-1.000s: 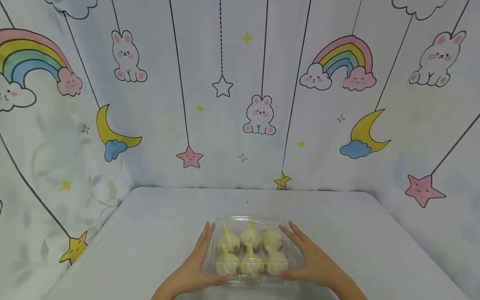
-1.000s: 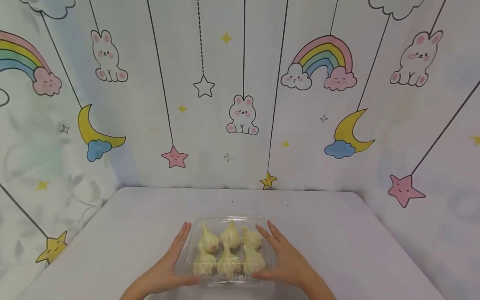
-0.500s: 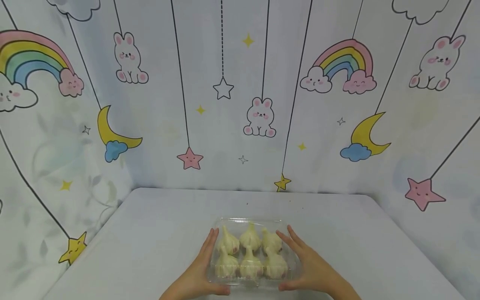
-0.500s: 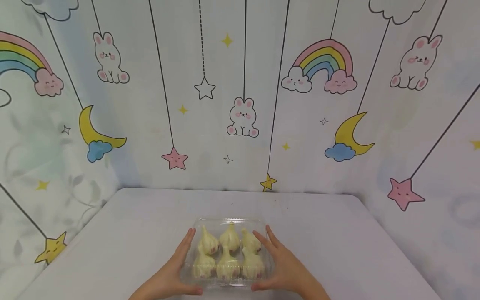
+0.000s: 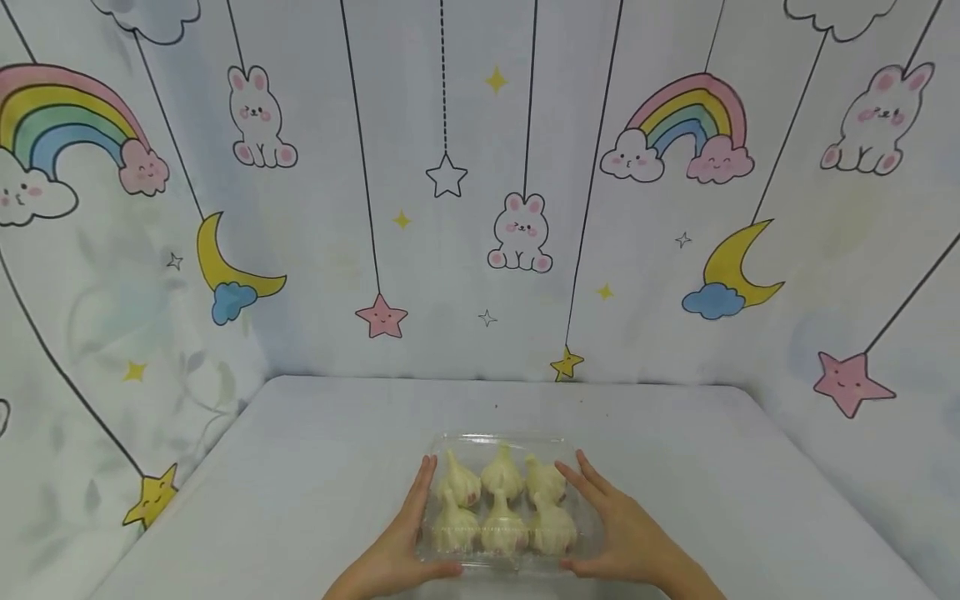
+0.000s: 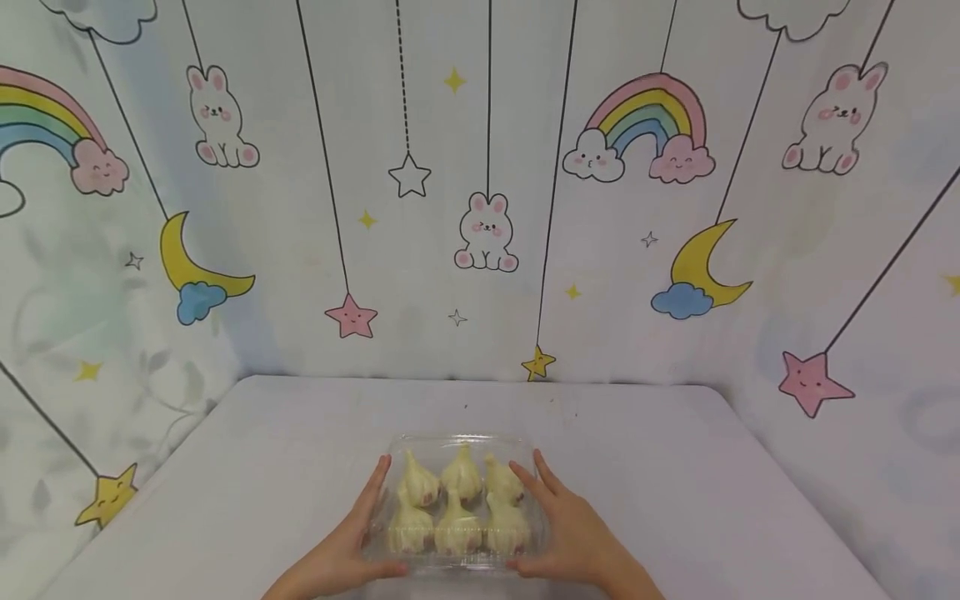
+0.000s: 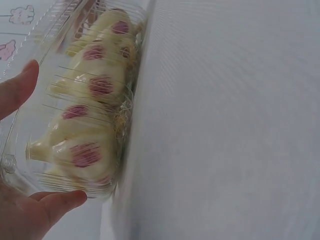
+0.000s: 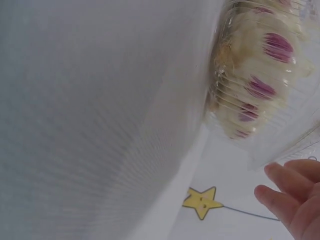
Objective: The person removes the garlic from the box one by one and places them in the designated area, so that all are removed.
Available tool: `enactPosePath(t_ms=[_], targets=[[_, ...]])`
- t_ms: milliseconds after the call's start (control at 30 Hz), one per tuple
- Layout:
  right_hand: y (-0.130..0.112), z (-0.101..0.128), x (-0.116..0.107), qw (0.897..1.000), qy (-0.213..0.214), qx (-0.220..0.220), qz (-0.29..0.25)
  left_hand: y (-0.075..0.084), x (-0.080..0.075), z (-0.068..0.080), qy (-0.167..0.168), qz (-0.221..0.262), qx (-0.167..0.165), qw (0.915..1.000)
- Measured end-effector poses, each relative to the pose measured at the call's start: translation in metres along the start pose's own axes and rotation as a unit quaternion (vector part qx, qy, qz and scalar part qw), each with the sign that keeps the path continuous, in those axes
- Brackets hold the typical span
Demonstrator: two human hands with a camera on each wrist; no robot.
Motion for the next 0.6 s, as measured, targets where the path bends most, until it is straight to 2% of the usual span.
enactPosePath(t_ms=[267, 467, 600], targets=[[0.0012, -0.0025, -0.0036, 0.998, 0.006, -0.02, 0.054, 0.0052, 0.0005, -0.0004, -0.013, 0.015, 0.004, 0.9998], [-0.0008, -0.0038, -0.0075, 0.999, 0.008, -0.03, 0.019, 0.0055, 0.0002, -0.0004, -0.026, 0.037, 0.0, 0.999], [-0.0029, -0.0043, -0.0097, 0.998, 0.026, -0.057, 0.012, 0.0057, -0.003, 0.0004, -0.028, 0.035, 0.001, 0.999]])
Point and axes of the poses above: each hand's wrist, its own z-axis away from the middle knuckle, its own x-axis out of the palm, y = z × x, the point moved 3 cm from there along -z, towards the middle knuckle, and after that the axes turned 6 degrees about y, right-handed, at the moved point
